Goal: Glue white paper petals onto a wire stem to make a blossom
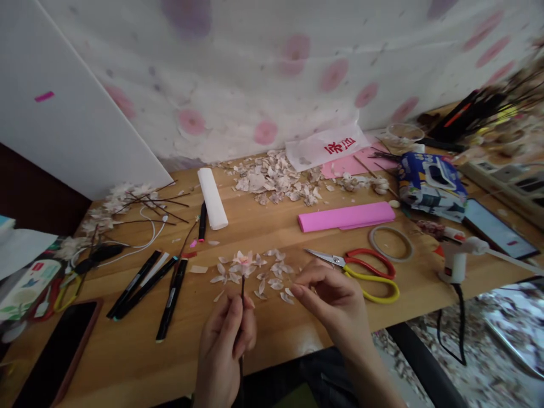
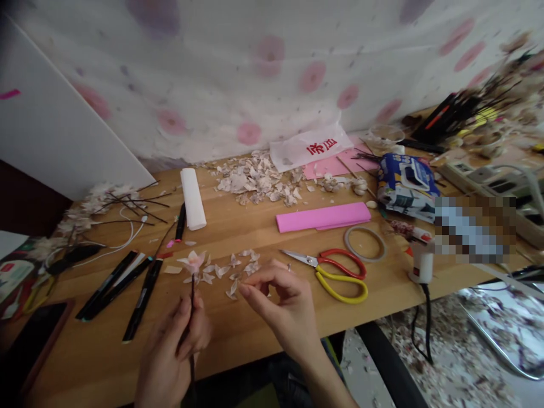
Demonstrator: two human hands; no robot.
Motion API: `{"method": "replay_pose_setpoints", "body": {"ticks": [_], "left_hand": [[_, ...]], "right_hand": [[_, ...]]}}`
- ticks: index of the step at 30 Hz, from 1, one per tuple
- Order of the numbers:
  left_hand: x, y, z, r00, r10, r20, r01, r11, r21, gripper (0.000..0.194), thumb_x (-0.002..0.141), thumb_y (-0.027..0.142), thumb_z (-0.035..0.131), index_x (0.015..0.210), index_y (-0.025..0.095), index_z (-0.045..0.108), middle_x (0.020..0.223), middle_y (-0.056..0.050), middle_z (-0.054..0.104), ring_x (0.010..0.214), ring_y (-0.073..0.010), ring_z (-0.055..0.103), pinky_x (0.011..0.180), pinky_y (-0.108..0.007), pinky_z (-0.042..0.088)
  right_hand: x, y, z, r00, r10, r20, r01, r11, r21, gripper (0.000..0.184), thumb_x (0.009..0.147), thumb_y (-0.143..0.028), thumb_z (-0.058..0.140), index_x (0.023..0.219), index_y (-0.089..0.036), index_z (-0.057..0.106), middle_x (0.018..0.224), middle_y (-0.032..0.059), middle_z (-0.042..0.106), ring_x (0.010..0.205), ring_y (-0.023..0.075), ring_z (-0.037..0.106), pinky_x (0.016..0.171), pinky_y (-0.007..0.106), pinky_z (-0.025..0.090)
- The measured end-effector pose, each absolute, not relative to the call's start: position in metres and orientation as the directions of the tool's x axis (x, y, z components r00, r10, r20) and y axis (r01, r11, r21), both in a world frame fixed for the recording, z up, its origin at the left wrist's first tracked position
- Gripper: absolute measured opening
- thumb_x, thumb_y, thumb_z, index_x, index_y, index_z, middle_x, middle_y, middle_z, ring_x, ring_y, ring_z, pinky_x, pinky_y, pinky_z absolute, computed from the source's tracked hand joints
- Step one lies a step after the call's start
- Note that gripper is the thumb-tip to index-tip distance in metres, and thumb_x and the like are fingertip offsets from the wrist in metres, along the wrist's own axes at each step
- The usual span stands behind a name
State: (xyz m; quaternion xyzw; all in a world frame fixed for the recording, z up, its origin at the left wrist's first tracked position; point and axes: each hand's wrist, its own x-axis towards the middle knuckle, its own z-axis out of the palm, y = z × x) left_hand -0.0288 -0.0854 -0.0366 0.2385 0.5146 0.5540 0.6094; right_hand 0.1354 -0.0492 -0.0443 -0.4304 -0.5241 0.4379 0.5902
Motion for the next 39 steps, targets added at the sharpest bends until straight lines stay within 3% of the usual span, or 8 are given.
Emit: {"method": "replay_pose_setpoints", "body": {"ticks": [6, 12, 19, 24, 27, 32, 35, 39], "left_hand": [[-0.006, -0.087, -0.022, -0.136, 0.916, -0.377, -0.383, 0.302, 0.873, 0.051, 0.064, 0.064, 0.090, 0.085, 0.019, 0.076, 0.052, 0.011, 0.038, 0.045, -0.0036, 0.021, 0.043, -0.016, 0.018], [-0.001, -0.086, -0.021, -0.146, 0.911, -0.386, -0.458, 0.283, 0.842, 0.045, 0.062, 0.060, 0.092, 0.062, 0.019, 0.074, 0.044, 0.010, 0.036, 0.040, -0.0026, 0.019, 0.040, -0.019, 0.014], [-0.016, -0.084, -0.030, -0.144, 0.942, -0.304, -0.455, 0.210, 0.865, 0.048, 0.063, 0.053, 0.094, 0.058, 0.019, 0.060, 0.048, 0.011, 0.034, 0.047, -0.0055, 0.024, 0.046, -0.018, 0.024], [-0.004, -0.080, -0.031, -0.004, 0.936, -0.351, -0.300, 0.334, 0.894, 0.063, 0.074, 0.072, 0.077, 0.053, 0.020, 0.048, 0.048, 0.009, 0.035, 0.045, -0.0070, 0.021, 0.043, -0.023, 0.017], [0.001, -0.081, -0.034, 0.069, 0.948, -0.310, -0.172, 0.318, 0.932, 0.057, 0.084, 0.072, 0.067, 0.061, 0.020, 0.062, 0.049, 0.007, 0.038, 0.046, -0.0101, 0.030, 0.044, -0.024, 0.023], [0.006, -0.098, -0.033, -0.101, 0.933, -0.345, -0.142, 0.330, 0.933, 0.040, 0.088, 0.061, 0.069, 0.099, 0.024, 0.079, 0.074, -0.002, 0.062, 0.072, -0.0194, 0.057, 0.065, -0.027, 0.047], [0.007, -0.105, -0.030, -0.159, 0.903, -0.398, -0.135, 0.380, 0.915, 0.038, 0.087, 0.060, 0.071, 0.096, 0.024, 0.078, 0.073, -0.002, 0.062, 0.067, -0.0189, 0.054, 0.060, -0.028, 0.046], [0.008, -0.104, -0.025, -0.022, 0.948, -0.318, -0.065, 0.316, 0.947, 0.044, 0.093, 0.064, 0.061, 0.086, 0.022, 0.076, 0.057, 0.003, 0.047, 0.053, -0.0152, 0.042, 0.054, -0.029, 0.035]], "right_hand": [[0.131, -0.058, -0.045, 0.000, 0.972, 0.236, -0.122, 0.234, -0.964, 0.015, 0.085, -0.022, 0.082, 0.074, -0.024, 0.071, 0.069, -0.0048, 0.063, 0.066, 0.0109, 0.055, 0.063, 0.022, 0.045], [0.133, -0.065, -0.045, 0.000, 0.955, 0.296, -0.040, 0.296, -0.954, 0.019, 0.083, -0.023, 0.085, 0.073, -0.023, 0.069, 0.067, -0.0052, 0.063, 0.065, 0.0108, 0.056, 0.062, 0.022, 0.045], [0.146, -0.070, -0.047, -0.039, 0.971, 0.238, 0.060, 0.240, -0.969, 0.004, 0.095, -0.026, 0.073, 0.092, -0.026, 0.076, 0.075, -0.0032, 0.071, 0.069, 0.0114, 0.063, 0.067, 0.022, 0.049], [0.148, -0.076, -0.044, -0.010, 0.976, 0.215, -0.082, 0.214, -0.973, 0.055, 0.110, -0.038, 0.045, 0.058, -0.020, 0.053, 0.052, -0.0035, 0.054, 0.050, 0.0092, 0.052, 0.054, 0.024, 0.040], [0.151, -0.074, -0.039, -0.025, 0.957, 0.289, -0.049, 0.288, -0.956, 0.067, 0.110, -0.035, 0.044, 0.045, -0.018, 0.045, 0.047, -0.0017, 0.052, 0.048, 0.0093, 0.052, 0.055, 0.025, 0.041], [0.153, -0.065, -0.033, 0.068, 0.974, 0.218, 0.102, 0.210, -0.972, 0.010, 0.091, -0.035, 0.076, 0.094, -0.026, 0.078, 0.078, 0.0010, 0.066, 0.071, 0.0168, 0.061, 0.067, 0.029, 0.049], [0.152, -0.061, -0.036, 0.033, 0.984, 0.175, 0.016, 0.175, -0.984, 0.017, 0.087, -0.037, 0.080, 0.102, -0.028, 0.079, 0.079, 0.0006, 0.065, 0.071, 0.0163, 0.060, 0.067, 0.029, 0.050], [0.149, -0.060, -0.038, -0.063, 0.991, 0.122, -0.169, 0.110, -0.980, 0.013, 0.086, -0.040, 0.083, 0.091, -0.028, 0.081, 0.082, 0.0013, 0.066, 0.072, 0.0154, 0.059, 0.067, 0.028, 0.050]]}}
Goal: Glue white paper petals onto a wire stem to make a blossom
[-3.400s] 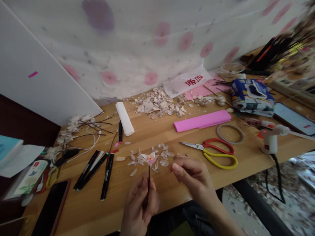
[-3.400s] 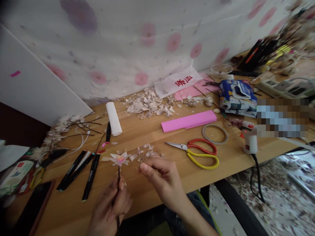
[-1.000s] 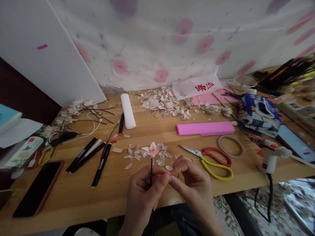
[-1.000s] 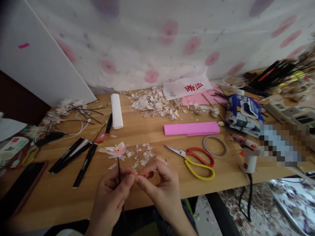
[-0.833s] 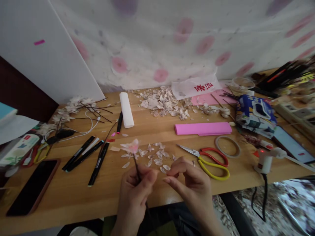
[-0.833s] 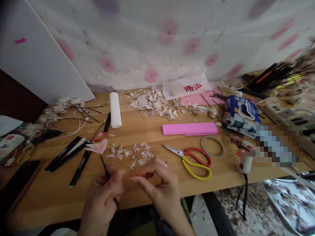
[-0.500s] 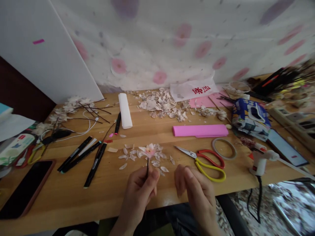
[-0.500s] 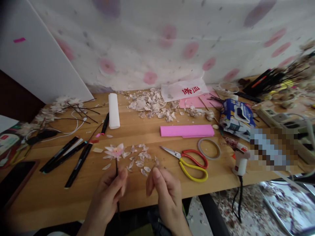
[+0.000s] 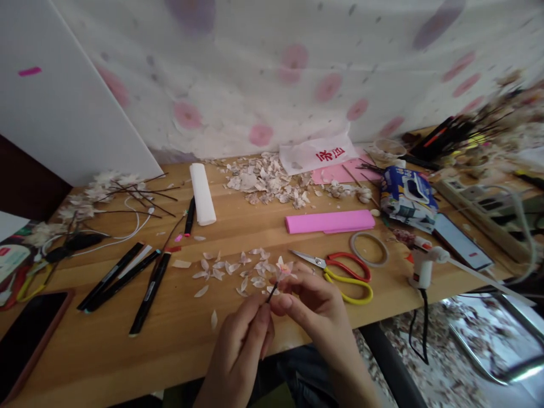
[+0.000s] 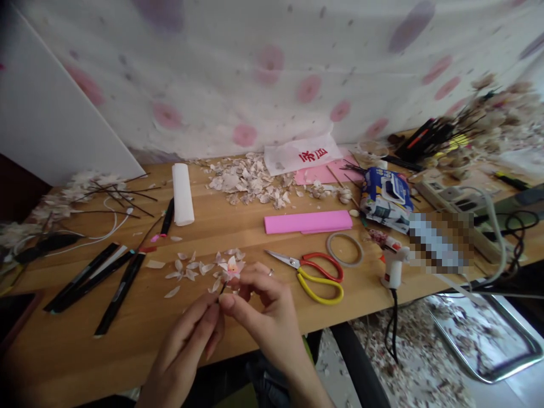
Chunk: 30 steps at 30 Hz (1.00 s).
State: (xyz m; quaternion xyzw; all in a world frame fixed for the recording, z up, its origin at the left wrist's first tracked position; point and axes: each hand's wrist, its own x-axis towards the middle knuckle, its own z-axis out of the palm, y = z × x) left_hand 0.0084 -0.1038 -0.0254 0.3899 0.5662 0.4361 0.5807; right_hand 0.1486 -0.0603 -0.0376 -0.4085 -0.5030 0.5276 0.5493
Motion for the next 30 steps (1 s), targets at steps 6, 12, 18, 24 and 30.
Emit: {"method": "replay_pose_setpoints", "body": {"ticks": [6, 12, 18, 24, 30], "left_hand": [[0.011, -0.103, -0.023, 0.048, 0.974, -0.224, 0.012, 0.223, 0.975, 0.036, 0.098, 0.052, 0.058, 0.090, 0.022, 0.076, 0.056, 0.003, 0.049, 0.052, -0.0151, 0.045, 0.054, -0.030, 0.032], [0.016, -0.110, -0.029, 0.035, 0.992, -0.120, 0.102, 0.116, 0.988, 0.030, 0.099, 0.041, 0.057, 0.086, 0.024, 0.077, 0.055, 0.002, 0.054, 0.049, -0.0165, 0.049, 0.053, -0.030, 0.034], [0.023, -0.115, -0.032, -0.044, 0.999, 0.008, 0.148, -0.001, 0.989, 0.022, 0.096, 0.030, 0.061, 0.093, 0.029, 0.083, 0.054, 0.001, 0.058, 0.048, -0.0172, 0.050, 0.058, -0.029, 0.040], [0.022, -0.116, -0.033, -0.067, 0.998, 0.004, 0.154, 0.006, 0.988, 0.021, 0.095, 0.029, 0.061, 0.092, 0.030, 0.082, 0.056, 0.001, 0.058, 0.049, -0.0177, 0.050, 0.063, -0.030, 0.044], [0.016, -0.111, -0.033, 0.011, 0.999, -0.039, 0.174, 0.037, 0.984, 0.025, 0.100, 0.033, 0.055, 0.090, 0.028, 0.078, 0.058, 0.000, 0.061, 0.050, -0.0168, 0.053, 0.055, -0.028, 0.039]], "right_hand": [[0.150, -0.062, -0.033, -0.062, 0.996, 0.068, -0.208, 0.053, -0.977, 0.023, 0.087, -0.045, 0.081, 0.074, -0.026, 0.079, 0.072, 0.0005, 0.065, 0.068, 0.0151, 0.058, 0.063, 0.027, 0.049], [0.155, -0.066, -0.029, 0.026, 0.993, 0.116, -0.111, 0.118, -0.987, 0.037, 0.088, -0.047, 0.078, 0.060, -0.024, 0.074, 0.060, 0.0004, 0.064, 0.067, 0.0162, 0.059, 0.065, 0.028, 0.048], [0.156, -0.070, -0.032, 0.059, 0.994, 0.095, -0.175, 0.105, -0.979, 0.036, 0.086, -0.050, 0.079, 0.061, -0.024, 0.076, 0.064, 0.0016, 0.061, 0.064, 0.0161, 0.055, 0.058, 0.029, 0.049], [0.157, -0.071, -0.034, 0.004, 0.995, 0.103, -0.223, 0.101, -0.970, 0.025, 0.086, -0.042, 0.082, 0.068, -0.025, 0.079, 0.069, 0.0010, 0.065, 0.069, 0.0159, 0.059, 0.064, 0.028, 0.050], [0.160, -0.068, -0.033, -0.049, 0.992, 0.119, -0.245, 0.104, -0.964, 0.013, 0.082, -0.043, 0.086, 0.080, -0.030, 0.084, 0.076, 0.0019, 0.073, 0.075, 0.0176, 0.065, 0.068, 0.029, 0.052]]}}
